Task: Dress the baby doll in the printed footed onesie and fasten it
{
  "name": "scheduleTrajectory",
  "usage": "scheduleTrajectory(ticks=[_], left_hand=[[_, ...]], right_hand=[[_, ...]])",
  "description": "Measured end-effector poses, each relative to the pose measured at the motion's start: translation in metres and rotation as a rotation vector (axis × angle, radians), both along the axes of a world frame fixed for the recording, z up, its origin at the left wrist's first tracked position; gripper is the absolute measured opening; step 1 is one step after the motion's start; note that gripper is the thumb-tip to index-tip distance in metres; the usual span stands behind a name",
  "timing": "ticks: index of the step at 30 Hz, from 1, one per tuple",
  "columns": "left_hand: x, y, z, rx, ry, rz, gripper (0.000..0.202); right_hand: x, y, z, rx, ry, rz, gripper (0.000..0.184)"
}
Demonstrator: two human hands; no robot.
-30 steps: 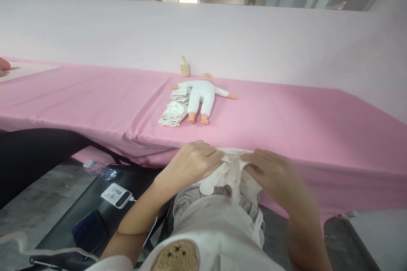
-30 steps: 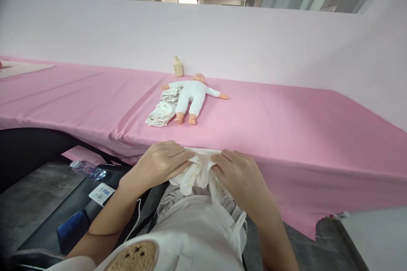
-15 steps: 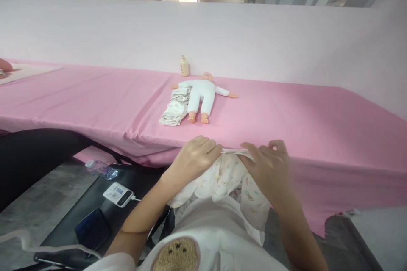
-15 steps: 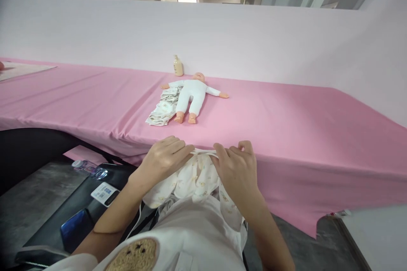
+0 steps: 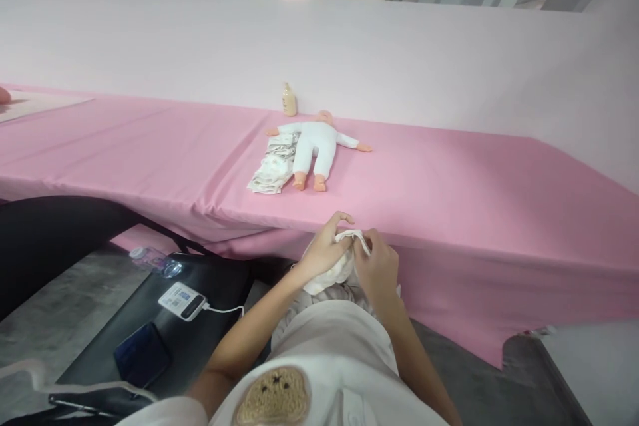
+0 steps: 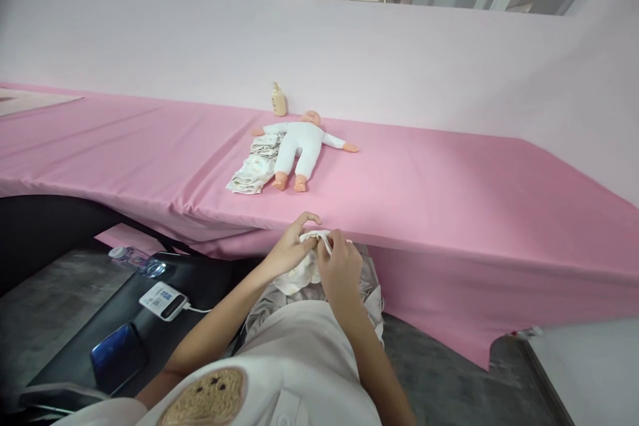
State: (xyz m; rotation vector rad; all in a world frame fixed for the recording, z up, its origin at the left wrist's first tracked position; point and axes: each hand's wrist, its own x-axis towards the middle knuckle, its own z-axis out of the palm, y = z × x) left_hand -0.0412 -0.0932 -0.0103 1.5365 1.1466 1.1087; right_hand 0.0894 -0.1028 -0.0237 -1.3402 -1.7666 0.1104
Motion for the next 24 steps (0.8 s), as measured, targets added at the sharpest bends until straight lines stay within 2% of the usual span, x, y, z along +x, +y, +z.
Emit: scheduleTrajectory(ticks=[3,5,7,10,11,14,16,18,20,24], left_hand=[[0.006,-0.011,-0.004,-0.195,-0.283,0.008,0.048],[0.007,-0.019,-0.002,-0.243,-0.434,-0.015,0.056],[0.005,-0.026,0.001,-0.224,-0.504,-0.074,0.062],[0.002,-0.034,0.005,-0.123,-0.428,-0.158,0.068],[0.001,-0.035,0.008,-0.056,-0.361,-0.134,0.067],[-0.002,-0.034,0.015,0.223,-0.071,0.056,0.061],[-0.004,-0.03,0.019,0.342,0.069,0.079,0.045],[-0.007,-0.025,0.019,0.322,0.078,-0.001,0.024],[-0.009,-0.022,0.017,0.232,0.009,0.0,0.011],[-0.018,-0.019,0.016,0.145,-0.088,0.174,0.019]], right_hand=[[0.0,-0.01,0.0,-0.193,0.268,0.132,0.018],[0.004,-0.014,0.005,-0.188,0.311,0.188,0.029],[0.01,-0.015,0.012,-0.128,0.298,0.207,0.037],[0.018,-0.017,0.019,-0.078,0.359,0.248,0.038],[0.02,-0.017,0.02,-0.071,0.409,0.268,0.036],[0.023,-0.019,0.023,-0.106,0.594,0.398,0.023],[0.022,-0.017,0.021,-0.164,0.704,0.488,0.02],[0.018,-0.014,0.015,-0.188,0.783,0.507,0.028],[0.014,-0.011,0.005,-0.155,0.785,0.446,0.032],[0.007,-0.008,-0.018,-0.071,0.502,0.386,0.021]])
